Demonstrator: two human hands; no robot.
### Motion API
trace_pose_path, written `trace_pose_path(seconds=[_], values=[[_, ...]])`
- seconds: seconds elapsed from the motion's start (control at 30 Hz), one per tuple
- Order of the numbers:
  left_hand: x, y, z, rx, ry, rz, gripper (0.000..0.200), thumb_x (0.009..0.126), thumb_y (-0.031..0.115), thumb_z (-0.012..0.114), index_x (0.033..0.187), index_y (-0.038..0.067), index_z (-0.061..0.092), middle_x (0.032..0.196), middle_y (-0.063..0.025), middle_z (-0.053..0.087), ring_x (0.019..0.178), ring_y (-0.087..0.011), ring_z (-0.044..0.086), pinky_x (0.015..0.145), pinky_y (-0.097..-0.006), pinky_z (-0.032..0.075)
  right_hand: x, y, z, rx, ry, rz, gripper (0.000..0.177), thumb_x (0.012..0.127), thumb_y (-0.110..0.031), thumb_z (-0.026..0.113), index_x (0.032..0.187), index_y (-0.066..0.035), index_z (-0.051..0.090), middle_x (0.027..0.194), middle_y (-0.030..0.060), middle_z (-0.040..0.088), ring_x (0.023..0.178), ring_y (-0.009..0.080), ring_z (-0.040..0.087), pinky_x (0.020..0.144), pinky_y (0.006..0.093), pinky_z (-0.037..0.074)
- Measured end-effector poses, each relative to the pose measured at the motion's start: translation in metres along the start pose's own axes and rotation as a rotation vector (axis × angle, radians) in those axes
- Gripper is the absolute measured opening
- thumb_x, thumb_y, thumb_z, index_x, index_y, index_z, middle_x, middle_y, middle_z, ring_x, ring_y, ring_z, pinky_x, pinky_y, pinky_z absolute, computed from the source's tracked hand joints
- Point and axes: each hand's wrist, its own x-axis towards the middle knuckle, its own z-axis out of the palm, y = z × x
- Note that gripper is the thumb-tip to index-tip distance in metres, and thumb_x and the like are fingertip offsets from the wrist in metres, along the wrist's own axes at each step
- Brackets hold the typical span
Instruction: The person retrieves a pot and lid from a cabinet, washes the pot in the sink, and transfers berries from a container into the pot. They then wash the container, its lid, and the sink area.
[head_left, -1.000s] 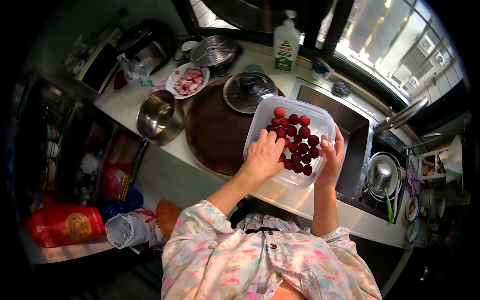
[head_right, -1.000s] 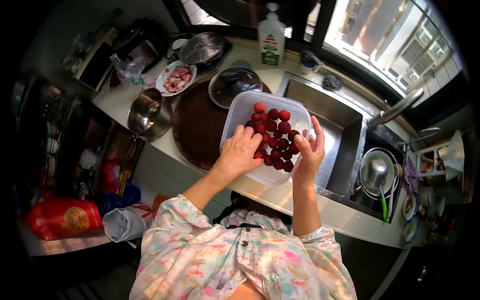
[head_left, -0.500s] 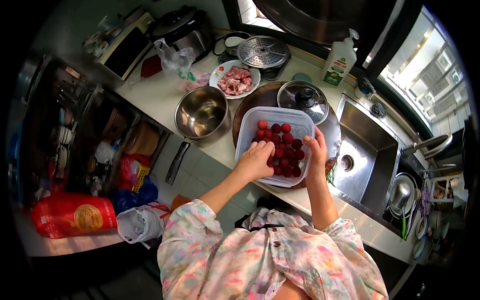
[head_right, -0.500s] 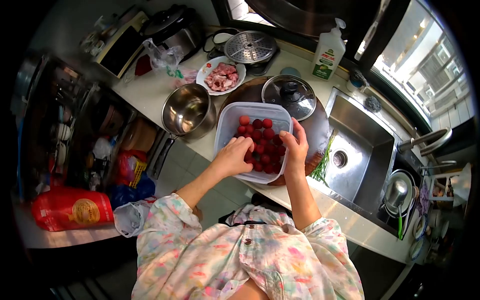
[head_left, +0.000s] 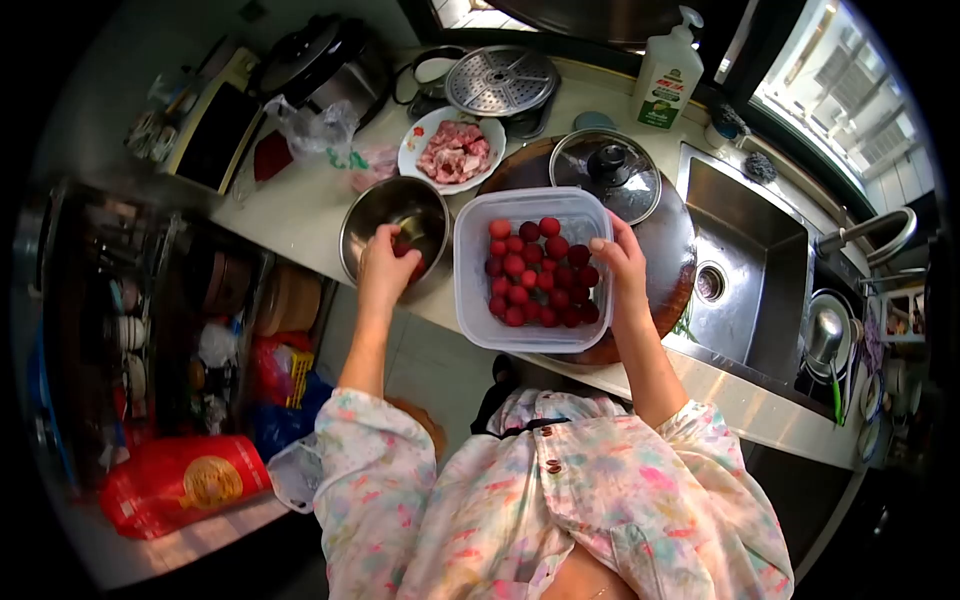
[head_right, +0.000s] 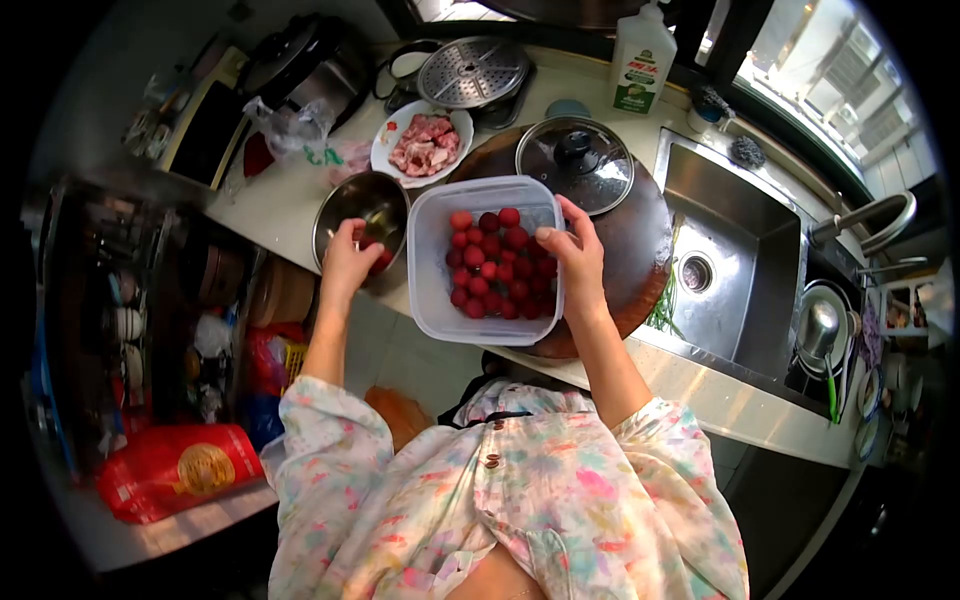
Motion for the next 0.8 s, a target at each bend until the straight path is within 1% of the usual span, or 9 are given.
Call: trace_pose_path(seconds=[0.1, 0.17, 0.23, 0.3, 0.4, 0.5, 0.6, 0.67, 0.8], values=[[-0.016, 0.06, -0.027, 0.023, 0.275, 0.268, 0.027, 0.073, 0.012, 0.063, 0.099, 0.005, 0.058, 0.096, -0.0119, 0.06, 0.09, -0.0305, 0.057, 0.078, -0.0394, 0.046, -0.009, -0.008, 0.015, -0.072, 0.057, -0.04, 0.059, 0.069, -0.016, 0.065, 0.124, -0.003, 0.046, 0.097, 0.0088, 0.057, 0.088, 0.0134, 0.053, 0.085, 0.0275, 0.04], [-0.03, 0.09, -0.025, -0.283, 0.197, 0.368, 0.021, 0.074, 0.011, 0.062, 0.095, 0.006, 0.06, 0.094, -0.0113, 0.06, 0.092, -0.029, 0.056, 0.08, -0.0381, 0.045, -0.011, -0.009, 0.025, -0.091, 0.076, -0.074, 0.061, 0.068, -0.016, 0.066, 0.124, -0.003, 0.046, 0.093, 0.0091, 0.058, 0.087, 0.0133, 0.054, 0.085, 0.0277, 0.04], [-0.034, 0.114, -0.005, -0.255, 0.001, 0.608, 0.025, 0.073, 0.011, 0.064, 0.098, 0.006, 0.06, 0.094, -0.0115, 0.059, 0.095, -0.0278, 0.055, 0.082, -0.0357, 0.044, -0.013, -0.008, 0.032, -0.137, 0.079, -0.098, 0.061, 0.067, -0.017, 0.068, 0.123, -0.003, 0.048, 0.099, 0.0093, 0.056, 0.088, 0.0139, 0.054, 0.083, 0.0274, 0.041], [-0.024, 0.124, 0.033, -0.307, -0.033, 0.655, 0.037, 0.073, 0.021, 0.066, 0.107, 0.01, 0.057, 0.105, -0.0132, 0.055, 0.104, -0.0301, 0.05, 0.085, -0.0398, 0.042, -0.014, 0.001, 0.032, -0.233, 0.085, -0.186, 0.061, 0.066, -0.018, 0.068, 0.122, -0.003, 0.049, 0.105, 0.0091, 0.054, 0.09, 0.0146, 0.054, 0.082, 0.0271, 0.042], [-0.024, 0.138, 0.064, -0.067, -0.066, 0.536, 0.06, 0.068, 0.042, 0.068, 0.121, 0.021, 0.05, 0.121, -0.0139, 0.045, 0.111, -0.0324, 0.045, 0.084, -0.0477, 0.038, -0.014, 0.01, 0.031, -0.322, 0.11, -0.286, 0.057, 0.067, -0.016, 0.067, 0.12, -0.002, 0.051, 0.115, 0.0076, 0.048, 0.093, 0.0159, 0.054, 0.08, 0.0266, 0.043], [-0.026, 0.147, 0.054, 0.031, -0.313, 0.556, 0.049, 0.063, 0.041, 0.071, 0.107, 0.023, 0.058, 0.113, -0.0121, 0.046, 0.11, -0.0293, 0.044, 0.082, -0.046, 0.038, -0.017, 0.005, 0.033, -0.218, 0.138, -0.216, 0.056, 0.067, -0.013, 0.065, 0.12, -0.001, 0.051, 0.117, 0.0077, 0.047, 0.093, 0.0164, 0.054, 0.08, 0.0268, 0.043], [-0.013, 0.141, 0.053, 0.035, -0.446, 0.559, 0.047, 0.061, 0.042, 0.073, 0.101, 0.022, 0.06, 0.112, -0.0113, 0.046, 0.108, -0.0306, 0.045, 0.083, -0.0477, 0.039, -0.021, 0.003, 0.031, -0.153, 0.128, -0.116, 0.056, 0.069, -0.011, 0.063, 0.122, 0.001, 0.048, 0.109, 0.0085, 0.053, 0.093, 0.0158, 0.054, 0.079, 0.0265, 0.044], [-0.008, 0.139, 0.059, 0.087, -0.483, 0.576, 0.047, 0.06, 0.041, 0.073, 0.101, 0.022, 0.06, 0.113, -0.0109, 0.046, 0.108, -0.0319, 0.046, 0.083, -0.0481, 0.04, -0.017, 0.011, 0.027, -0.049, 0.114, -0.106, 0.055, 0.071, -0.012, 0.062, 0.123, 0.001, 0.046, 0.1, 0.0066, 0.058, 0.093, 0.0138, 0.053, 0.08, 0.026, 0.043], [-0.011, 0.141, 0.068, 0.222, -0.536, 0.491, 0.045, 0.06, 0.04, 0.073, 0.098, 0.021, 0.061, 0.109, -0.0109, 0.05, 0.104, -0.0336, 0.05, 0.083, -0.0479, 0.044, -0.009, 0.024, 0.019, 0.001, 0.108, -0.023, 0.05, 0.073, -0.013, 0.06, 0.12, 0.001, 0.049, 0.099, 0.0049, 0.058, 0.092, 0.012, 0.052, 0.083, 0.0254, 0.041]])
